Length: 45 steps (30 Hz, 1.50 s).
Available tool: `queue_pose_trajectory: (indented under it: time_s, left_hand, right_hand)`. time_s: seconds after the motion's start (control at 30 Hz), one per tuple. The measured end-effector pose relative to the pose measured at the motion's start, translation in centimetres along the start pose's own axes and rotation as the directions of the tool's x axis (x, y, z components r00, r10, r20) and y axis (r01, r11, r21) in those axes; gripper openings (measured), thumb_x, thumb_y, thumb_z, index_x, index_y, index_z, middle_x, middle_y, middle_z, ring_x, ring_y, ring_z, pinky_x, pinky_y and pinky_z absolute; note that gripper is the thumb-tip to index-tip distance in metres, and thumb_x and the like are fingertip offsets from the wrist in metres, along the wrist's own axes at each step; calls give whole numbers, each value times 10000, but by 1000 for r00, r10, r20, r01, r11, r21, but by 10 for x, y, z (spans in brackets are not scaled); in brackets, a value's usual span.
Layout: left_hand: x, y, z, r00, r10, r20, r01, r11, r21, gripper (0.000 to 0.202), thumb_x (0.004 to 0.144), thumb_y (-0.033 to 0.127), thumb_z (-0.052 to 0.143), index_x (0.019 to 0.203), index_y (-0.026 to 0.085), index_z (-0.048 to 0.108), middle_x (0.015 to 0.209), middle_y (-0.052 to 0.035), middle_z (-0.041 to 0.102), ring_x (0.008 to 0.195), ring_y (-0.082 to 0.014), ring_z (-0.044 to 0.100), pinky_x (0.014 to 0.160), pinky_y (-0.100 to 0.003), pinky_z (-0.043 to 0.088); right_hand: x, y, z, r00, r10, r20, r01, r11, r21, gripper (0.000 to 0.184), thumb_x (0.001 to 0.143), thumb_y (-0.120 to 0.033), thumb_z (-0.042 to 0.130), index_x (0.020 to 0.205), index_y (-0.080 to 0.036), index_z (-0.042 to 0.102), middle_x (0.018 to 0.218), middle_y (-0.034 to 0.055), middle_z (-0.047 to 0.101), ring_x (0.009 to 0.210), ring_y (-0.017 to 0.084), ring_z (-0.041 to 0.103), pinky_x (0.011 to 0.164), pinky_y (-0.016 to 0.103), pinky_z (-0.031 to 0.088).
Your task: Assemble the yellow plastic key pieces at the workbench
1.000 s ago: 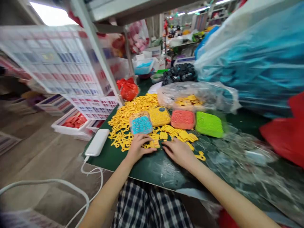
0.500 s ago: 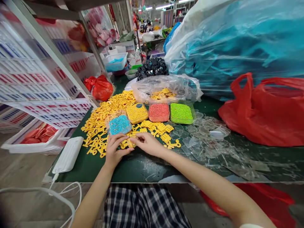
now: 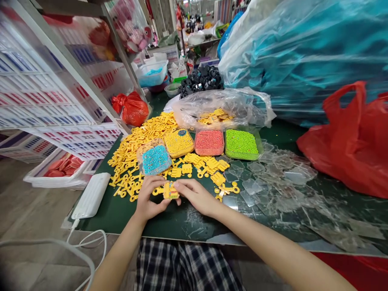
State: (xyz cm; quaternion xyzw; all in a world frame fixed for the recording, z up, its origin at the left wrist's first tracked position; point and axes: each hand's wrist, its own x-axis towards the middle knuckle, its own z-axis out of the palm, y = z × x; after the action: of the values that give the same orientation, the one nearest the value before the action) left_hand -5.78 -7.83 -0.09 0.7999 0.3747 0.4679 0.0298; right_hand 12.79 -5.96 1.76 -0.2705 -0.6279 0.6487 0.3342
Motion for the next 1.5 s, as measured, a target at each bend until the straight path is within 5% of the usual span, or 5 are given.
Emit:
queue_pose_trajectory:
  time_s: [0.27, 0.57, 0.77, 1.07, 1.5]
  left_hand:
    - [-5, 3, -4, 989, -126, 72, 138, 973, -188, 307, 845, 428, 620, 1056, 205, 599, 901, -68, 657, 818, -201, 606, 733, -344, 492]
    - [-6, 1, -5, 989, -138, 61, 147, 971, -188, 340, 832, 477, 618, 1026, 198, 610, 895, -76, 671, 813, -209, 607, 727, -364, 494]
    - [-6, 2, -6, 987, -149, 66, 160, 959, -232, 332, 828, 463, 636, 1035, 205, 611, 916, -70, 670, 828, -205, 605, 756, -361, 492]
    - [-10, 3, -9, 939, -292, 183, 331, 912, -244, 346, 852, 482, 558, 1035, 191, 597, 888, -70, 643, 803, -213, 606, 718, -343, 496]
    - [-9, 4, -9, 941, -291, 170, 328, 908, -263, 285, 894, 446, 521, 1018, 198, 584, 918, -63, 654, 815, -196, 615, 725, -323, 501]
  right_hand:
    - [-5, -3, 0, 997, -29, 77, 34, 998, -57, 472, 919, -619, 392, 746, -192, 497, 628, -25, 518, 624, 128, 471, 636, 267, 370]
    - [-5, 0, 6, 996, 7, 93, -15, 996, 88, 516, 882, -683, 388, 766, -190, 488, 565, -40, 507, 538, 108, 404, 551, 254, 329]
    - [-6, -1, 8, 996, 29, 82, -35, 997, 74, 530, 869, -699, 395, 745, -190, 476, 559, -38, 508, 539, 106, 404, 544, 253, 320]
    - [-6, -2, 10, 997, 47, 61, -49, 998, 34, 510, 875, -693, 390, 757, -201, 462, 551, -43, 508, 540, 111, 427, 555, 255, 346]
    - [-7, 1, 14, 994, 94, 62, -97, 994, 47, 492, 873, -689, 390, 754, -213, 417, 537, -50, 508, 511, 103, 422, 522, 252, 325]
